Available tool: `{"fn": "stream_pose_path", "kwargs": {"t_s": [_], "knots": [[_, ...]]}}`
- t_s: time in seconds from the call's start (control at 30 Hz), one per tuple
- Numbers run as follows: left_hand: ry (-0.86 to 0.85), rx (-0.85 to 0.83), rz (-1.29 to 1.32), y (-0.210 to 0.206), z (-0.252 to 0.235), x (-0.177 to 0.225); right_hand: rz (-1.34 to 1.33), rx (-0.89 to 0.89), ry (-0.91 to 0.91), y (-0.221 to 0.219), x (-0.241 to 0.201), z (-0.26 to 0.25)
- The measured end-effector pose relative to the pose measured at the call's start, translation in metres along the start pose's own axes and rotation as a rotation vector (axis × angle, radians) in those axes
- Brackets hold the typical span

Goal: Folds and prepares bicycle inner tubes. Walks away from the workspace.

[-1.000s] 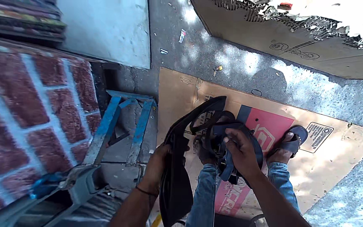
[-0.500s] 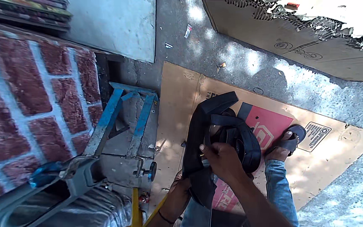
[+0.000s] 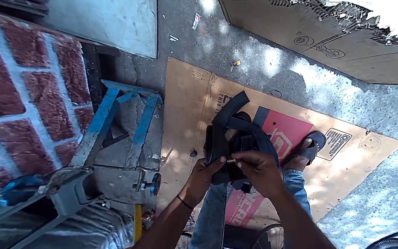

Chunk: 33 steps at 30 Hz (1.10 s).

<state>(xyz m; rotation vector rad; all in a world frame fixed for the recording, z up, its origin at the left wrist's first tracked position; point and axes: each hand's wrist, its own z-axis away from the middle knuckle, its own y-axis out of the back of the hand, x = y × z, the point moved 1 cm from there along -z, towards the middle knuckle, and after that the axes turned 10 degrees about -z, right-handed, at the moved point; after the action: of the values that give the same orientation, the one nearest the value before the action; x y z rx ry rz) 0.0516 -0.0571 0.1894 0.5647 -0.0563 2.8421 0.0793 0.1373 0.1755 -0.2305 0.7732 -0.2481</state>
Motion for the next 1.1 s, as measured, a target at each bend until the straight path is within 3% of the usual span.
{"fn": "stream_pose_path", "kwargs": {"t_s": [0.1,0.2,0.27,0.4,0.57,0.73,1.0,1.1], "knots": [[-0.109,0.013,-0.117,-0.009,0.005,-0.012,-0.146,0.036,-0.103,0.006,-0.006,0.002],[-0.188,0.071,-0.171,-0.013,0.01,-0.019,0.035,0.032,-0.261,0.009,-0.009,-0.001],[-0.22,0.107,-0.213,-0.014,0.014,-0.021,0.156,-0.007,-0.273,0.011,-0.009,-0.001],[-0.285,0.161,-0.313,-0.017,0.018,-0.023,-0.126,0.005,-0.187,0.016,-0.005,0.006],[-0.336,0.18,-0.367,-0.022,0.019,-0.021,-0.177,-0.008,-0.363,0.016,-0.004,0.01],[-0.328,0.198,-0.405,-0.025,0.022,-0.022,-0.157,0.02,-0.14,0.027,0.002,0.015],[-0.314,0.241,-0.488,-0.022,0.022,-0.027,-0.259,0.043,-0.164,0.03,0.022,0.01],[-0.263,0.34,-0.503,-0.013,0.021,-0.036,-0.248,0.229,-0.155,0.047,0.036,0.01]]}}
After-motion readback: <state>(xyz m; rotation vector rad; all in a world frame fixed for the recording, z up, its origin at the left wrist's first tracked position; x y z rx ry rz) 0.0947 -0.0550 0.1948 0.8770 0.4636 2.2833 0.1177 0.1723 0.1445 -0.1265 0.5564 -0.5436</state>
